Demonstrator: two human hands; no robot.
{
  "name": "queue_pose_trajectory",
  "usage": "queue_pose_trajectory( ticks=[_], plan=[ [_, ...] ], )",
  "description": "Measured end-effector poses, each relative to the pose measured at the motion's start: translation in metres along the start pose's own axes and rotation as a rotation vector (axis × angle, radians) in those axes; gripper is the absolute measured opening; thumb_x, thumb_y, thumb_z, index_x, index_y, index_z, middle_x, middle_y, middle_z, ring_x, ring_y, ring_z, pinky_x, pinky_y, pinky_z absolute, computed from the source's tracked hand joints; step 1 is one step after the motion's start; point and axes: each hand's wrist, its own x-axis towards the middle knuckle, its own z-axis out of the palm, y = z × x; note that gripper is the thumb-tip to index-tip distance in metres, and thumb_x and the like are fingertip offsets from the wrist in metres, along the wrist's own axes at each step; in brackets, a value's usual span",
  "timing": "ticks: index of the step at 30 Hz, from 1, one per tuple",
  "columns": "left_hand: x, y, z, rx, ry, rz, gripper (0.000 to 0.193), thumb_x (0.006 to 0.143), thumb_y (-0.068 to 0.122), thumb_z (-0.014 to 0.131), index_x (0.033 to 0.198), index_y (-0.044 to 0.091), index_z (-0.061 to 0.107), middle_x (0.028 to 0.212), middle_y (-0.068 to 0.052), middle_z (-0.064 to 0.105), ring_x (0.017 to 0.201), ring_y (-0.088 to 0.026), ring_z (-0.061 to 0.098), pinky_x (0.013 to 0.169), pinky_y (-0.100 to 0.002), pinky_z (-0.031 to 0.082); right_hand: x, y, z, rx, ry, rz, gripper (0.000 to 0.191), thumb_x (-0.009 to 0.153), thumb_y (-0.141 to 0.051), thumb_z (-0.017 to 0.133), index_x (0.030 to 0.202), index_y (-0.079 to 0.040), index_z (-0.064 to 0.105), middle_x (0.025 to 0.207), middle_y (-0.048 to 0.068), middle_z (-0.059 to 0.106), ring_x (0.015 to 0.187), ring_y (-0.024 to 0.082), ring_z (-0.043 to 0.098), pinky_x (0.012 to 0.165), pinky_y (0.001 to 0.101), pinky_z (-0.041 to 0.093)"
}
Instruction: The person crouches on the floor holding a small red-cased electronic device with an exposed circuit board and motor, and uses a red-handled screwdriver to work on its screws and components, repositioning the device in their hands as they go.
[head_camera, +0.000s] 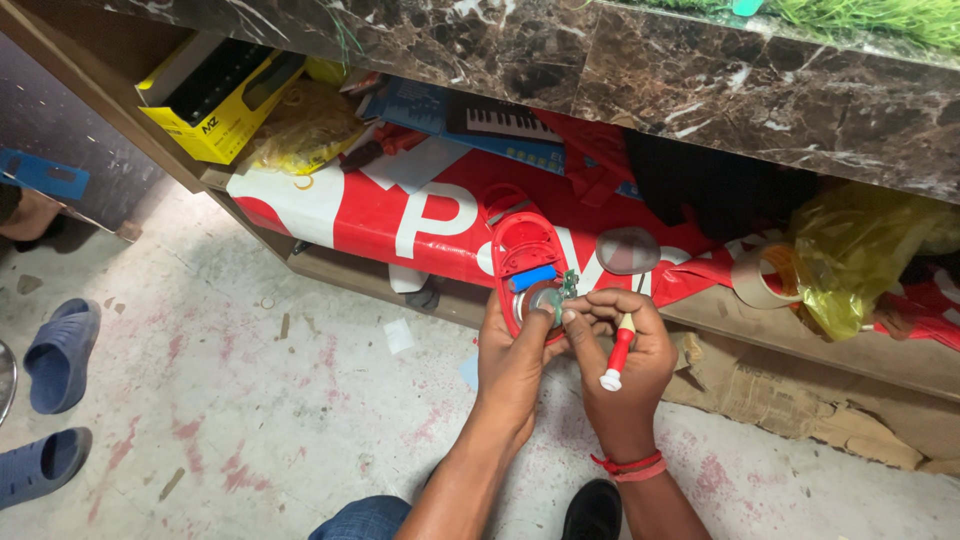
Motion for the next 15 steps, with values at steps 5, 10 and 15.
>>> queue_pose_trajectory(
  ticks=[5,10,15],
  plan=[
    [-0.0008,-0.0001,0.0001,0.028,0.001,0.033,0.038,0.097,0.012,0.057,0.134,0.009,0.051,0.117,-0.007,0.066,0.099,-0.015,0.068,0.079,-0.034,0.061,0.0003,-0.0006,0.0013,0.0,0.033,-0.011,0.022,0.092,0.009,0.071,0.11,0.002,0.06,0.103,0.011,0.073,0.09,0.011,0.07,0.077,0.024,0.059],
    [-0.0002,0.0005,0.0015,0.014,0.002,0.054,0.04,0.098,0.013,0.054,0.137,0.009,0.048,0.12,-0.008,0.066,0.1,-0.016,0.069,0.077,-0.032,0.062,0.0005,-0.0022,-0.0008,-0.024,0.035,-0.05,0.022,0.093,0.008,0.071,0.11,0.002,0.059,0.104,0.01,0.073,0.094,0.011,0.07,0.08,0.0241,0.058],
    [-0.0012,0.003,0.0017,0.03,0.008,0.052,0.039,0.098,0.013,0.054,0.136,0.009,0.049,0.12,-0.008,0.066,0.098,-0.017,0.069,0.074,-0.032,0.061,0.0003,-0.0016,-0.0007,-0.037,0.038,-0.058,0.022,0.093,0.007,0.072,0.11,0.002,0.059,0.103,0.01,0.073,0.093,0.011,0.07,0.081,0.0237,0.057]
  ],
)
